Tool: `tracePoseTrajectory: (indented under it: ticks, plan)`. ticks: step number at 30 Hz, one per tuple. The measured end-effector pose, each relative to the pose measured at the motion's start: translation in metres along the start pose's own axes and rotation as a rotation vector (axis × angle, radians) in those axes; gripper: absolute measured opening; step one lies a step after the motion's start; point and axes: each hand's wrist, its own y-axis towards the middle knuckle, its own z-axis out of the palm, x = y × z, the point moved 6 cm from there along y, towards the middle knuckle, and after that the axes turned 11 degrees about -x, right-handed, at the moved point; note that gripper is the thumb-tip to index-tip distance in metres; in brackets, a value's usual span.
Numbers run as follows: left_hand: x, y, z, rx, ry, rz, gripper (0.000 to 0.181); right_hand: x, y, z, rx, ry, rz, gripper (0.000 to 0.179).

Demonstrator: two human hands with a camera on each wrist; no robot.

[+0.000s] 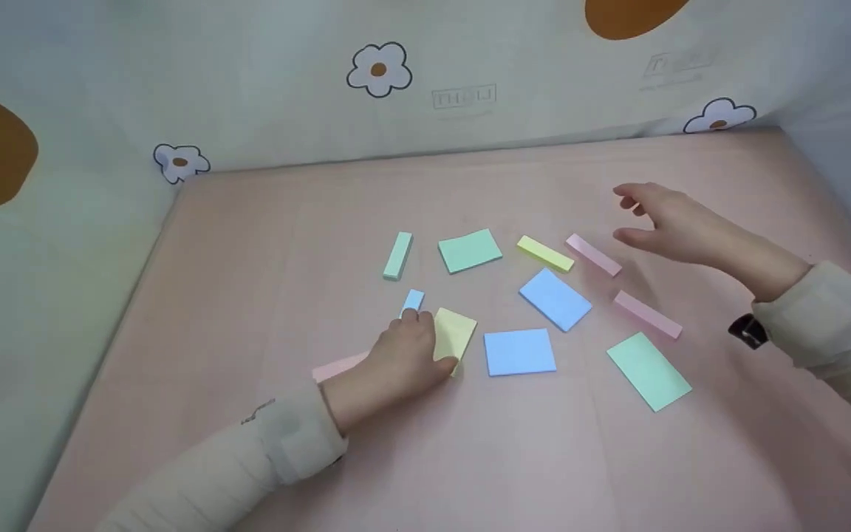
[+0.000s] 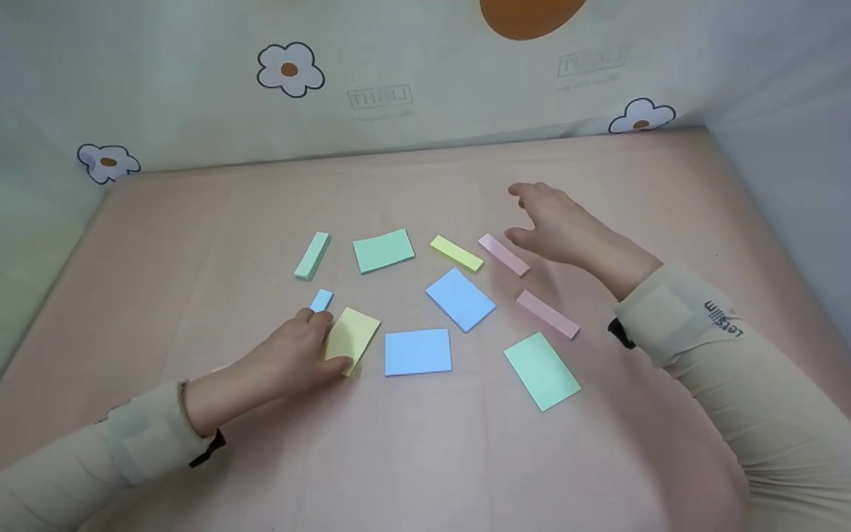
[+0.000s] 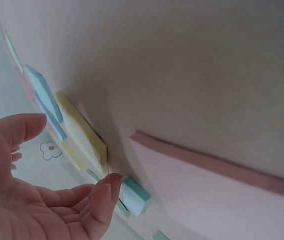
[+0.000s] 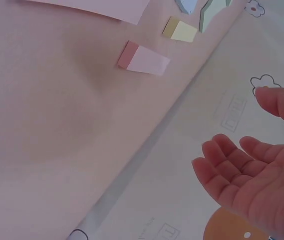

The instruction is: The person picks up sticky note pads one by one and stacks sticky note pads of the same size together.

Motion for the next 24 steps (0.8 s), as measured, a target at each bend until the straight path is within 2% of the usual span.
tracePoseTrajectory:
  ticks: [5,9,13,20,24]
  plan:
    - [-0.0003,0.0024,0.0085,0.046,0.029,-0.055,0.061,-0.0008,0.001,-0.0056,-0.011,0.002,0.007,0.06]
    - [-0.0019,0.0049,0.0101,0.054,0.05,-0.079,0.063,0.0001,0.0001,-0.0093,-0.025,0.002,0.023,0.061]
    - [-0.0038,0.007,0.0112,0.064,0.059,-0.08,0.061,-0.0012,-0.0006,-0.0084,-0.026,-0.003,0.025,0.062]
    - [-0.005,0.0085,0.0116,0.084,0.004,-0.076,0.056,-0.003,-0.0015,-0.007,-0.023,-0.004,0.016,0.062]
    - [-0.0049,0.0091,0.012,0.069,0.005,-0.059,0.053,-0.0026,-0.0025,-0.0078,-0.025,0.005,0.012,0.062]
